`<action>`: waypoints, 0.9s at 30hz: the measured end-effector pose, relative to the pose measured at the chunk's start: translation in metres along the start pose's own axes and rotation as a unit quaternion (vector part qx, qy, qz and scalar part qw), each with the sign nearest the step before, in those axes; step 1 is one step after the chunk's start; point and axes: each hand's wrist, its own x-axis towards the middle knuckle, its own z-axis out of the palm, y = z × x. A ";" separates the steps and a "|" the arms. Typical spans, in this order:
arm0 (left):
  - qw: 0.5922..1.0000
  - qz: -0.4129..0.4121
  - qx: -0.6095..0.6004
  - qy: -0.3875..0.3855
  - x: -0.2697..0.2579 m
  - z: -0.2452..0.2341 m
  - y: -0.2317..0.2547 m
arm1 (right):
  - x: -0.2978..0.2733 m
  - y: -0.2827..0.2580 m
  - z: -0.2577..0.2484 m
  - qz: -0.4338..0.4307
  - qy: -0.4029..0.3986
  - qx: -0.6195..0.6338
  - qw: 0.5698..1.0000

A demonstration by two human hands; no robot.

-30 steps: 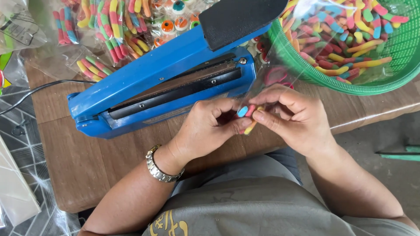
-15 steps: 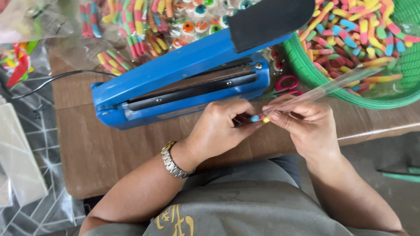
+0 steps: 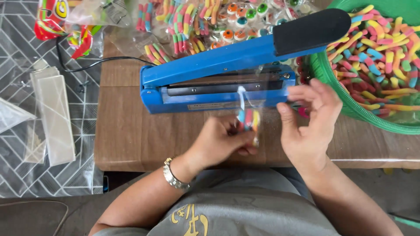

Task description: Packing gummy worm candies into small plastic bags and sealing them with a manual heat sealer.

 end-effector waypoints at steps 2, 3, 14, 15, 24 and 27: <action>0.999 0.019 -0.028 0.024 0.003 -0.016 0.006 | 0.009 -0.007 0.007 -0.108 0.048 -0.007 0.993; 0.999 0.024 -0.030 0.026 0.004 -0.022 0.010 | 0.017 -0.012 0.011 -0.191 -0.020 -0.016 0.981; 0.998 -0.010 -0.003 0.062 0.003 -0.029 0.012 | 0.055 0.000 0.047 -0.303 -0.214 -0.185 0.910; 0.999 0.003 -0.005 0.050 0.002 -0.030 0.011 | 0.057 0.002 0.050 -0.303 -0.195 -0.199 0.911; 0.997 -0.010 -0.043 0.058 0.002 -0.033 0.023 | 0.073 -0.062 -0.011 -0.378 -0.026 -0.013 0.925; 0.995 -0.037 -0.057 0.078 0.005 -0.032 0.027 | 0.098 -0.077 -0.045 -0.387 -0.035 -0.036 0.921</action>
